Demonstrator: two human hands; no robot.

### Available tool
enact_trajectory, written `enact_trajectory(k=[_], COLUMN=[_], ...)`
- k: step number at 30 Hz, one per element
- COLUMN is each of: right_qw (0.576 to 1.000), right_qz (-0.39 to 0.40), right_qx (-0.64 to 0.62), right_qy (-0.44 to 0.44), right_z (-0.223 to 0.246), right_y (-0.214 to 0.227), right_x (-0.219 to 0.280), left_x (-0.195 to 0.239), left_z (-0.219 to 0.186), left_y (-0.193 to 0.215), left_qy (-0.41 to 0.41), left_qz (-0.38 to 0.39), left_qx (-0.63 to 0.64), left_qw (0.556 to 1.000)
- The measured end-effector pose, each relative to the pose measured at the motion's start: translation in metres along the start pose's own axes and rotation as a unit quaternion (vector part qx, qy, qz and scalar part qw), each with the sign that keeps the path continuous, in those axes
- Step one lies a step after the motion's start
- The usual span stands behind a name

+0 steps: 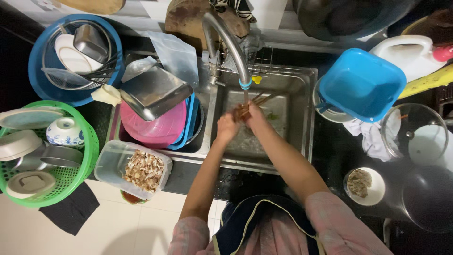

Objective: The person washes chopsticks, a metal tray, a metal pot, and a black pot in a kitchen sink using a sponge and running water. Each item is scrubbed and rinsed before being set aside.

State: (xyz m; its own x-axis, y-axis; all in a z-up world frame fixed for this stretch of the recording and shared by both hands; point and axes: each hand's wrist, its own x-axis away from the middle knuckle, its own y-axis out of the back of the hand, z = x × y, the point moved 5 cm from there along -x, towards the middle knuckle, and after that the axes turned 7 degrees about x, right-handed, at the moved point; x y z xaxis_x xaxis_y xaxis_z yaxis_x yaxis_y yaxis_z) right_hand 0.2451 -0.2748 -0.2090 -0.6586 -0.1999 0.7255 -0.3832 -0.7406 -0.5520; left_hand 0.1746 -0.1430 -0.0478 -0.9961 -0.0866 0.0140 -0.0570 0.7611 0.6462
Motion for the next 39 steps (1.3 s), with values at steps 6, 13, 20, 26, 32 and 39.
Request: enact_trajectory(k=[6, 13, 20, 26, 32, 39], right_qw=[0.984, 0.944, 0.862, 0.873, 0.908, 0.915], right_qz=[0.048, 0.115, 0.103, 0.070, 0.087, 0.169], right_qx=[0.127, 0.225, 0.467, 0.470, 0.405, 0.367], right_qy=[-0.117, -0.210, -0.167, -0.114, -0.065, -0.009], right_z=[-0.009, 0.002, 0.019, 0.040, 0.048, 0.039], right_y=[0.005, 0.024, 0.032, 0.037, 0.039, 0.044], right_x=[-0.002, 0.026, 0.133, 0.237, 0.285, 0.291], left_x=[0.017, -0.060, -0.139, -0.166, -0.135, 0.033], left_z=[-0.003, 0.063, 0.106, 0.101, 0.070, -0.014], left_y=[0.034, 0.000, -0.037, -0.038, -0.027, -0.035], left_qy=[0.080, 0.154, 0.224, 0.242, 0.147, 0.208], left_qz=[0.136, 0.043, 0.087, 0.083, 0.152, 0.373], left_qx=[0.090, 0.430, 0.643, 0.685, 0.642, 0.535], left_qw=[0.983, 0.888, 0.728, 0.682, 0.737, 0.729])
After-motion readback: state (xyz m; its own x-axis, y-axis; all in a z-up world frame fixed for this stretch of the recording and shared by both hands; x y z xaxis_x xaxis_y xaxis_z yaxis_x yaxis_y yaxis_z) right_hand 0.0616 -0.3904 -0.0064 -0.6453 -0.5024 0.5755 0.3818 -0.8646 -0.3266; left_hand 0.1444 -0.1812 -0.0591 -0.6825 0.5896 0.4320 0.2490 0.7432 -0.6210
